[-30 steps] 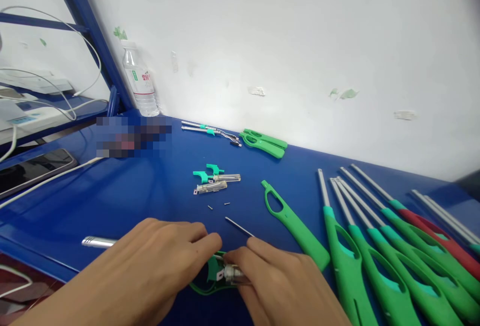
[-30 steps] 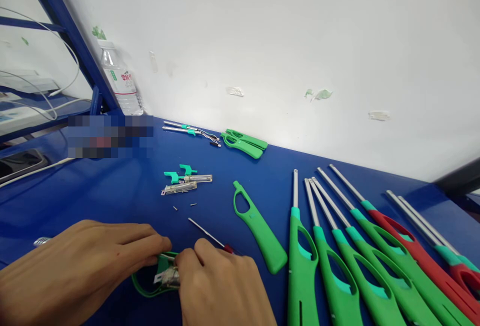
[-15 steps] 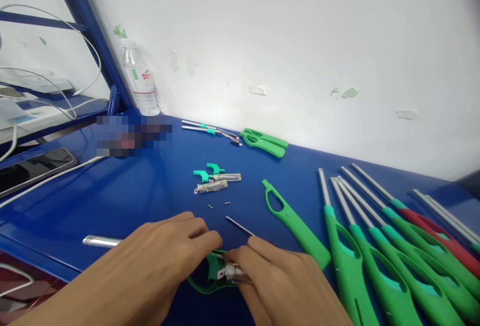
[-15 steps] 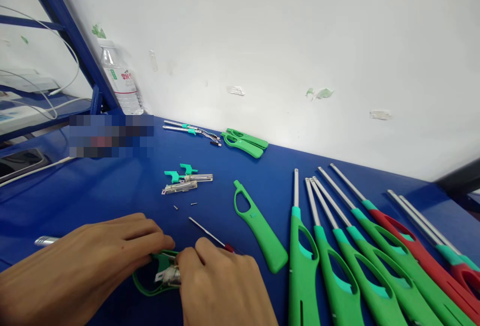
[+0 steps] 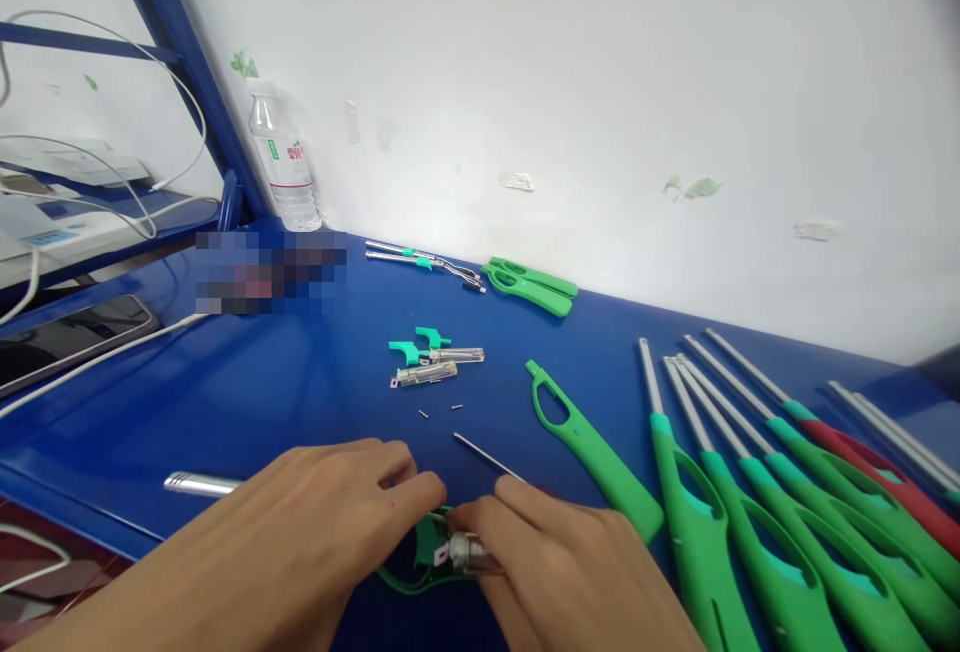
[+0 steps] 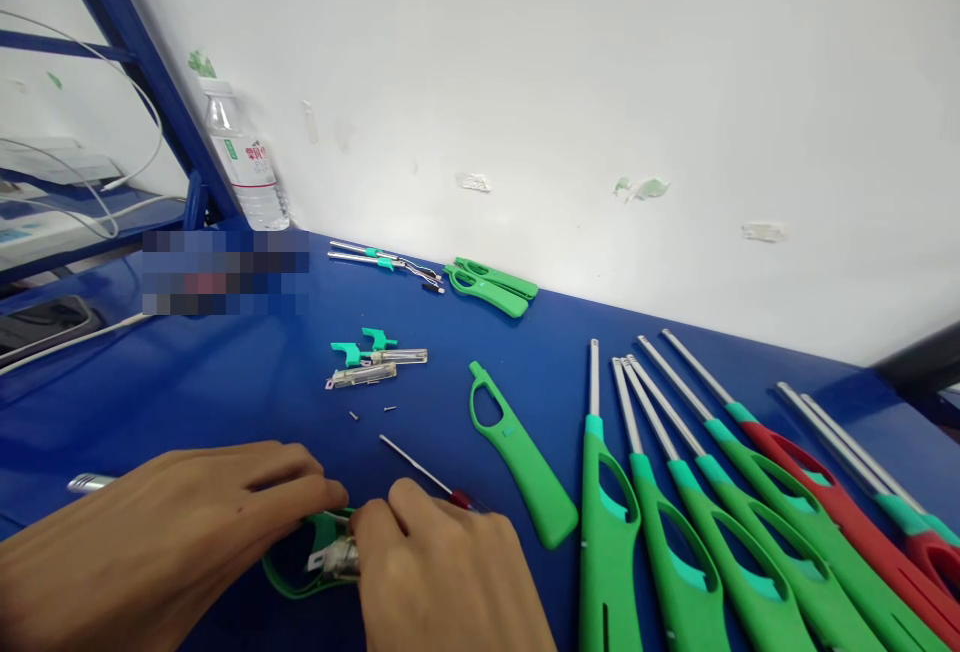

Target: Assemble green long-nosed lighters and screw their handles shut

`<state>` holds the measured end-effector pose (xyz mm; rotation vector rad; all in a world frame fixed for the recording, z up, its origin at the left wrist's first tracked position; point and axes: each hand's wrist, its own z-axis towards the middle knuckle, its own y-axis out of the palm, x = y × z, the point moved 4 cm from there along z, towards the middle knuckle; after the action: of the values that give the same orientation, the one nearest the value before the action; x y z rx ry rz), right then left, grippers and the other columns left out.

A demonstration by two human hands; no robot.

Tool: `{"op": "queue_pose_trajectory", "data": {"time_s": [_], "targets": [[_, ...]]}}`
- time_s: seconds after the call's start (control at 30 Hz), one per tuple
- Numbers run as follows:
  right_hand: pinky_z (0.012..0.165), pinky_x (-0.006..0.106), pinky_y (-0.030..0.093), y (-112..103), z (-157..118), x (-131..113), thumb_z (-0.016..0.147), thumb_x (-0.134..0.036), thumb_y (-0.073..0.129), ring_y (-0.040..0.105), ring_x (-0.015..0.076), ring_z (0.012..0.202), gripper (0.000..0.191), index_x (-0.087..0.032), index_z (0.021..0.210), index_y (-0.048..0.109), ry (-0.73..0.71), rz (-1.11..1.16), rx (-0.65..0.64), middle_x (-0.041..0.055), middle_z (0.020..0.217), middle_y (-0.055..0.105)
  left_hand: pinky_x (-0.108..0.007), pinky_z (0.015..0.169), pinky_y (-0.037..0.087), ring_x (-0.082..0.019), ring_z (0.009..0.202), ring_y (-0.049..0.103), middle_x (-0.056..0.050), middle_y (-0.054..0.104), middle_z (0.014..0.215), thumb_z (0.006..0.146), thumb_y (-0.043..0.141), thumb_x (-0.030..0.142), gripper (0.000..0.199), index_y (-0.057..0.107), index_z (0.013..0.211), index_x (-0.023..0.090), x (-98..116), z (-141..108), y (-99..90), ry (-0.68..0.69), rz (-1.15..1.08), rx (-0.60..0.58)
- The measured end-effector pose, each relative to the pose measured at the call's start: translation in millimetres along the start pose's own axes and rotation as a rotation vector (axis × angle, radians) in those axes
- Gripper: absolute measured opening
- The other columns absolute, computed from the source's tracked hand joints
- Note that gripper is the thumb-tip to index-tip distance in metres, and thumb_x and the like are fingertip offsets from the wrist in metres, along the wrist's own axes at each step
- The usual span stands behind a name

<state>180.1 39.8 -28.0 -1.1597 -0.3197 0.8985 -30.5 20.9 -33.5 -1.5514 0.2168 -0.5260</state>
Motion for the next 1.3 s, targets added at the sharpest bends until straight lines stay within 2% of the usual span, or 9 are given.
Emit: {"op": "queue_pose_trajectory", "data": {"time_s": [0.13, 0.33, 0.43, 0.57, 0.83, 0.93, 1.0, 1.13, 1.3], "targets": [[0.043, 0.034, 0.033, -1.6, 1.5, 1.2, 0.080, 0.003, 0.059, 0.074, 0.0165, 0.058, 0.034, -0.028, 0.094, 0.063, -0.033, -0.044, 0.004, -0.0062, 0.081, 0.074, -0.041, 0.095, 0.063, -0.032, 0.115, 0.080, -0.005, 0.080, 0.136, 0.087, 0.052, -0.002, 0.075, 0.071, 0.146, 0.039, 6.5, 0.5, 4.4, 0.065, 0.092, -0.029], [0.044, 0.033, 0.032, -4.4, 3.1, 0.3, 0.085, 0.001, 0.056, 0.070, 0.0164, 0.053, 0.030, -0.027, 0.095, 0.058, -0.010, -0.114, 0.026, -0.0045, 0.075, 0.070, -0.041, 0.087, 0.061, -0.029, 0.098, 0.080, -0.005, 0.082, 0.121, 0.096, 0.047, 0.000, 0.052, 0.077, 0.124, 0.031, 20.0, 13.5, -4.2, 0.148, 0.104, -0.027], [0.046, 0.030, 0.033, -8.1, 4.6, -2.0, 0.094, -0.003, 0.057, 0.070, 0.0154, 0.054, 0.023, -0.026, 0.095, 0.059, 0.028, -0.144, 0.037, -0.0032, 0.076, 0.071, -0.042, 0.086, 0.058, -0.030, 0.099, 0.079, -0.005, 0.081, 0.121, 0.100, 0.048, 0.003, 0.045, 0.077, 0.123, 0.029, 23.6, 17.8, -7.1, 0.155, 0.126, -0.034], [0.047, 0.030, 0.034, -12.1, 6.6, -5.1, 0.100, -0.006, 0.056, 0.071, 0.0147, 0.055, 0.021, -0.025, 0.094, 0.060, 0.060, -0.137, 0.049, -0.0027, 0.076, 0.071, -0.041, 0.077, 0.053, -0.029, 0.094, 0.078, -0.005, 0.081, 0.117, 0.105, 0.053, 0.009, 0.037, 0.077, 0.124, 0.029, 25.5, 21.9, -7.1, 0.180, 0.154, -0.067], [0.050, 0.026, 0.042, -10.7, 6.7, -4.2, 0.107, -0.015, 0.055, 0.071, 0.0158, 0.058, 0.020, -0.026, 0.094, 0.067, 0.112, -0.079, 0.072, -0.0008, 0.077, 0.072, -0.038, 0.074, 0.052, -0.028, 0.091, 0.078, -0.007, 0.080, 0.115, 0.104, 0.052, 0.006, 0.040, 0.077, 0.127, 0.027, 22.4, 24.2, -5.5, 0.150, 0.153, -0.018], [0.052, 0.026, 0.048, -10.8, 2.2, 2.8, 0.110, -0.028, 0.058, 0.076, 0.0201, 0.066, 0.018, -0.026, 0.111, 0.076, 0.144, -0.080, 0.102, 0.0032, 0.087, 0.078, -0.038, 0.074, 0.053, -0.028, 0.093, 0.079, -0.007, 0.080, 0.122, 0.106, 0.052, 0.007, 0.041, 0.076, 0.131, 0.028, 23.7, 26.2, -5.2, 0.143, 0.159, -0.033], [0.053, 0.027, 0.051, -12.5, -2.0, 8.2, 0.112, -0.032, 0.058, 0.079, 0.0229, 0.071, 0.024, -0.026, 0.125, 0.077, 0.154, -0.117, 0.126, 0.0059, 0.094, 0.081, -0.039, 0.076, 0.055, -0.029, 0.097, 0.080, -0.008, 0.080, 0.128, 0.107, 0.052, 0.006, 0.044, 0.074, 0.137, 0.029, 24.3, 27.4, -4.7, 0.136, 0.172, -0.068], [0.052, 0.027, 0.052, -15.1, -9.5, 16.3, 0.112, -0.024, 0.057, 0.081, 0.0220, 0.078, 0.023, -0.027, 0.124, 0.076, 0.108, -0.105, 0.068, 0.0041, 0.099, 0.081, -0.041, 0.077, 0.058, -0.032, 0.105, 0.083, -0.010, 0.078, 0.139, 0.106, 0.054, 0.007, 0.050, 0.069, 0.147, 0.033, 23.6, 26.3, -3.5, 0.105, 0.189, -0.136], [0.058, 0.029, 0.057, -13.0, -10.3, 22.0, 0.104, -0.014, 0.064, 0.083, 0.0217, 0.088, 0.024, -0.029, 0.120, 0.075, 0.099, -0.043, -0.027, -0.0002, 0.100, 0.078, -0.045, 0.076, 0.060, -0.034, 0.107, 0.083, -0.011, 0.077, 0.143, 0.106, 0.053, 0.007, 0.056, 0.064, 0.154, 0.034, 25.8, 27.1, -6.2, 0.097, 0.153, -0.186]]}}
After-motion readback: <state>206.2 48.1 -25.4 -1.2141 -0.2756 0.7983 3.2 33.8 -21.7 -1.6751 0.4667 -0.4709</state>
